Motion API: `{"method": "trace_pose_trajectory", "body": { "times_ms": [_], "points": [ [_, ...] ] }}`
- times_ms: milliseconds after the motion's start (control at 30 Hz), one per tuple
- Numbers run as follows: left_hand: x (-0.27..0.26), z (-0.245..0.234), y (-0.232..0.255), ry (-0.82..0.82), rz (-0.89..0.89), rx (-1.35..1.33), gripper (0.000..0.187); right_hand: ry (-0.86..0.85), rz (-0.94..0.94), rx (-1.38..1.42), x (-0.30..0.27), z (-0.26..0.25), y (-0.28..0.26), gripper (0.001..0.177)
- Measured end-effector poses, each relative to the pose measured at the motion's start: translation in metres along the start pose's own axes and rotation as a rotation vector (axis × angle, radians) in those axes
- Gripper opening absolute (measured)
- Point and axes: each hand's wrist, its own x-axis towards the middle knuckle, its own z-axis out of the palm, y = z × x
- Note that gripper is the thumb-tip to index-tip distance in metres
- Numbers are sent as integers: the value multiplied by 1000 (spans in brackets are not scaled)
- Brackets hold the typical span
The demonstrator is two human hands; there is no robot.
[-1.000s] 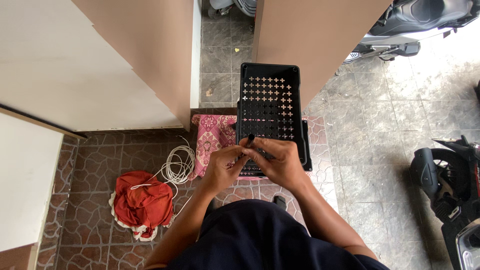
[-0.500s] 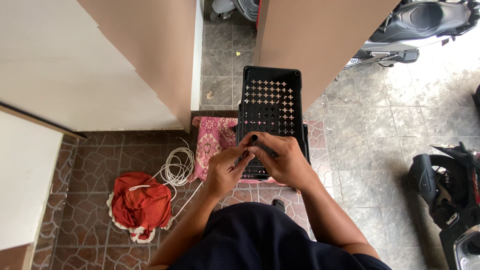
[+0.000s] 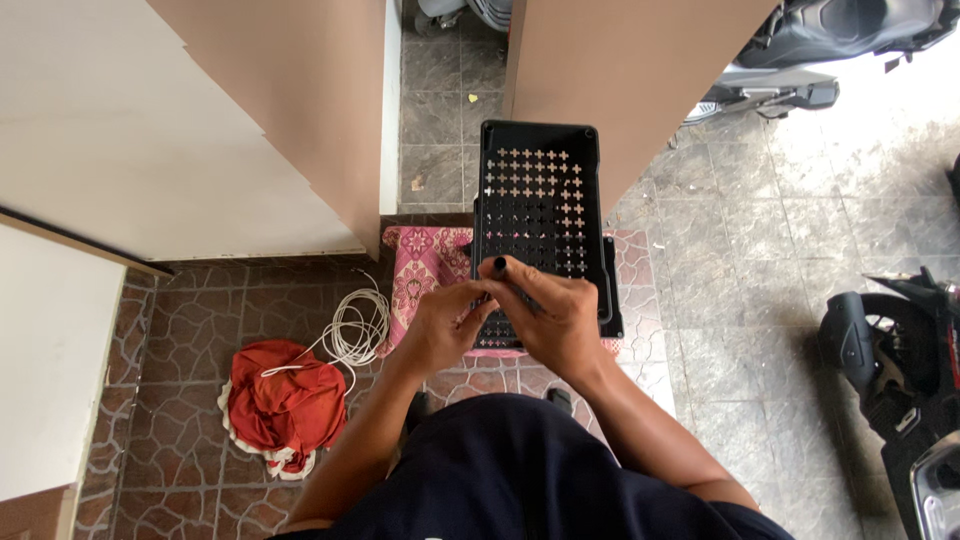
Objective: The person assembles a black plastic storage rack by inserting vertical poles into the base and attaching side panels. They repeatedly insert and remove poles to fit the panels, then place the assembled unit on the floor.
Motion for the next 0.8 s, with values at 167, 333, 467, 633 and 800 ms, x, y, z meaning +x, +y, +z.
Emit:
{"method": "trace_pose_trajectory", "body": {
  "times_ms": [167,333,467,633,800],
  "points": [
    [-1,5,-7,68,100,-55,21,-96,97,5,2,-9,6,31],
    [-7,22,0,210,144,-29,31,-170,231,41,-10,-24,17,47],
    [-13,36,9,288,108,92,45,-2,149,-220,-46,-40,41,41],
    [-13,54,13,626,371,328,57,209,402,-281,-96,-56,74,41],
    [-30,74,29,274,562,-47,33,271,627,-266,-140,-79,114,43]
  ]
}}
